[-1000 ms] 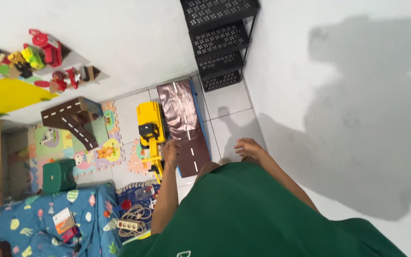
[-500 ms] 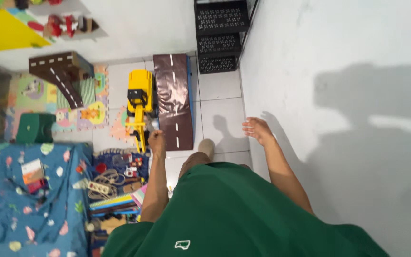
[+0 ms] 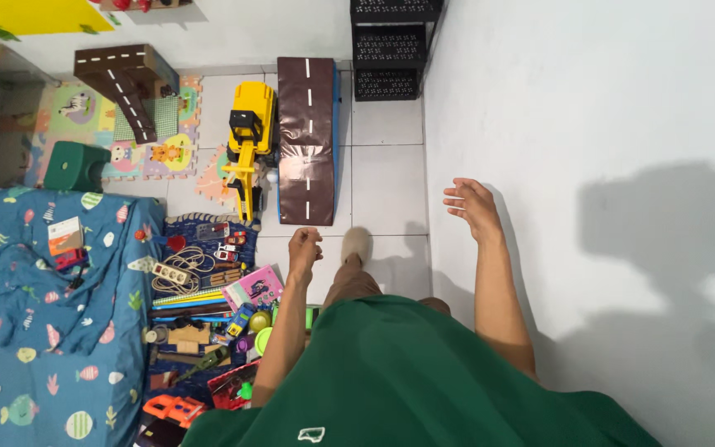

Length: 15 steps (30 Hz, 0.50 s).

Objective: The person assembles a black perforated metal shelf by inserting vertical poles into the trays and stacking them. They repeatedly adjust the alignment and secure the components by hand.

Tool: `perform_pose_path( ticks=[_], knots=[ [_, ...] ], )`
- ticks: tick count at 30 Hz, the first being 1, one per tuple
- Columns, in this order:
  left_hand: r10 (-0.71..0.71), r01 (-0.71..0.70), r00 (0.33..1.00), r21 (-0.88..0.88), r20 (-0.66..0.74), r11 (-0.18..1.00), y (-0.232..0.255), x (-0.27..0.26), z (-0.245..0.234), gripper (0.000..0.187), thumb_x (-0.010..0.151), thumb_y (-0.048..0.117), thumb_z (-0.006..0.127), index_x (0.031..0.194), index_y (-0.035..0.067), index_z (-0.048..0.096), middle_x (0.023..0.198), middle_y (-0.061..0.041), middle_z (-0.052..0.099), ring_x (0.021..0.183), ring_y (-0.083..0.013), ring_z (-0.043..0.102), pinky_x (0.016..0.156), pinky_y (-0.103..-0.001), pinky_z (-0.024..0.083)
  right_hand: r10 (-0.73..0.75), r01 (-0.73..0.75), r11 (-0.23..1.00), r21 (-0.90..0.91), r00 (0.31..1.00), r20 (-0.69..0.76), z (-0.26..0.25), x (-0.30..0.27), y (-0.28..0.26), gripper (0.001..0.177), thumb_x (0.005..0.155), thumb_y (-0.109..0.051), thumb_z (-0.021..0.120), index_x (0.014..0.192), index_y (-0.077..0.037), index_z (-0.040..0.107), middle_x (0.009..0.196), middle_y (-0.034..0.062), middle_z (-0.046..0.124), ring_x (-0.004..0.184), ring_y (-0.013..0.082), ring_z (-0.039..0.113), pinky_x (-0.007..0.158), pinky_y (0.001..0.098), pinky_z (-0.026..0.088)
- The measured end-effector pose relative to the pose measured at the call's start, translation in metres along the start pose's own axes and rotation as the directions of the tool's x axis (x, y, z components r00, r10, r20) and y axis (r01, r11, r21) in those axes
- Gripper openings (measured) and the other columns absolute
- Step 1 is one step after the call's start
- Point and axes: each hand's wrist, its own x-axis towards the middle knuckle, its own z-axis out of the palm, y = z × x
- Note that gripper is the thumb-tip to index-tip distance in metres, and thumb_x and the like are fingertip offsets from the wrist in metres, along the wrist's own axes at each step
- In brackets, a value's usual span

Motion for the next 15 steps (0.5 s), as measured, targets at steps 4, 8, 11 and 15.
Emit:
perform_pose_path(
  ticks=[4,8,11,15],
  knots=[
    [0.054,-0.054,0.999,0.015,0.007,0.998,0.005,-0.02,-0.015,0.019,0.095,0.011,0.059,0.113,0.007,0.063,0.09,-0.004,0.066,0.065,-0.0114,0.06,0.058,-0.028,0.051,-0.017,0.028,0.989,-0.147,0.997,0.076,0.011,-0.024,-0.003,0.04,0.097,-0.025,0.057,0.131,-0.005,0.06,0.115,0.0134,0.072,0.099,0.0218,0.071,0.081,0.0352,0.058],
    [0.092,-0.092,0.996,-0.001,0.018,0.996,0.02,-0.039,-0.025,0.03,0.102,0.018,0.05,0.122,0.006,0.068,0.099,-0.007,0.072,0.068,-0.0126,0.064,0.06,-0.028,0.052,-0.025,0.058,0.99,-0.129,0.969,0.245,0.027,-0.03,0.01,0.045,0.097,-0.028,0.06,0.136,-0.005,0.057,0.115,0.0143,0.07,0.096,0.0227,0.07,0.077,0.0346,0.056],
    [0.028,-0.029,0.999,-0.049,-0.026,0.998,0.038,-0.06,-0.034,0.039,0.105,0.025,0.042,0.13,0.008,0.065,0.103,-0.008,0.074,0.069,-0.0137,0.065,0.062,-0.028,0.053,0.014,0.071,0.967,-0.244,0.944,0.331,0.035,-0.036,0.021,0.051,0.095,-0.032,0.057,0.141,-0.009,0.054,0.119,0.0111,0.07,0.101,0.0206,0.07,0.081,0.0335,0.059],
    [0.048,-0.057,0.996,-0.111,-0.076,0.992,0.026,-0.084,-0.062,0.043,0.111,0.031,0.037,0.133,0.005,0.064,0.103,-0.013,0.075,0.076,-0.0177,0.07,0.068,-0.03,0.055,0.162,0.034,0.916,-0.401,0.881,0.445,0.043,-0.052,0.032,0.056,0.095,-0.036,0.058,0.145,-0.011,0.052,0.125,0.0094,0.068,0.106,0.0205,0.067,0.085,0.0359,0.056]
  ],
)
